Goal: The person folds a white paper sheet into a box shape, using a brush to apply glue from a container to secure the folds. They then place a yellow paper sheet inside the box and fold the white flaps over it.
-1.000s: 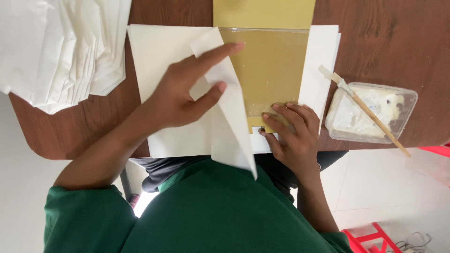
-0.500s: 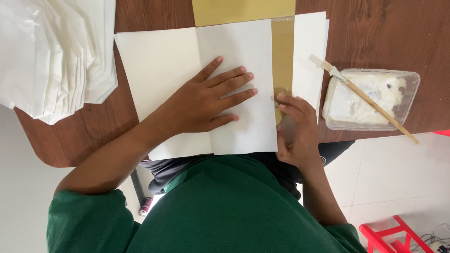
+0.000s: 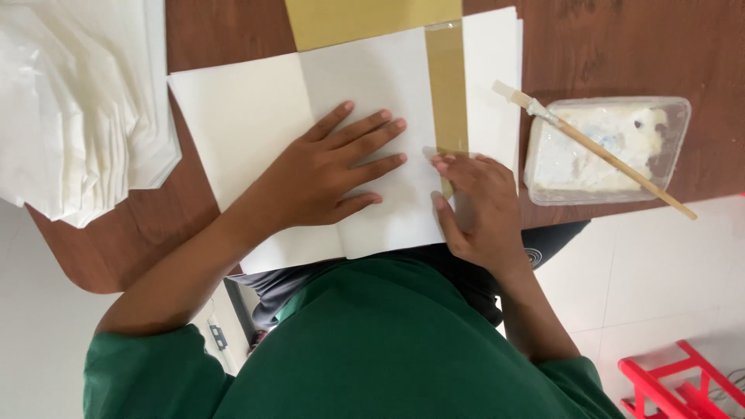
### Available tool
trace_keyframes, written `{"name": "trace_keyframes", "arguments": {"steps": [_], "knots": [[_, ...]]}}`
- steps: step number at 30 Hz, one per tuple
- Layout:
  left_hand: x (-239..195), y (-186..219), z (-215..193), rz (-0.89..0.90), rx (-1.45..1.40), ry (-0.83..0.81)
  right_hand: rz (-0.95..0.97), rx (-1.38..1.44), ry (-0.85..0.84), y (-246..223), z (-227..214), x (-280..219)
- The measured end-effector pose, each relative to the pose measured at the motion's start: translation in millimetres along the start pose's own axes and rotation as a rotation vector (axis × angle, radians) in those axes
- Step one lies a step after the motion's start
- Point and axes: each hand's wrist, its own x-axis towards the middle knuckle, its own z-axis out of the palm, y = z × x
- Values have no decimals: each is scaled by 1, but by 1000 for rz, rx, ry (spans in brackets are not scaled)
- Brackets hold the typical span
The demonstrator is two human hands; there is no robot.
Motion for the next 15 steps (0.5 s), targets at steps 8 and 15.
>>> {"name": "trace_keyframes", "arguments": {"steps": [8,15], "knots": [[28,-27,-9,-55,42,-82,-48,-85,-29,7,0,-2],[35,-47,-1,-76,364,-105,2,69,-275,-10,-39,1]]}}
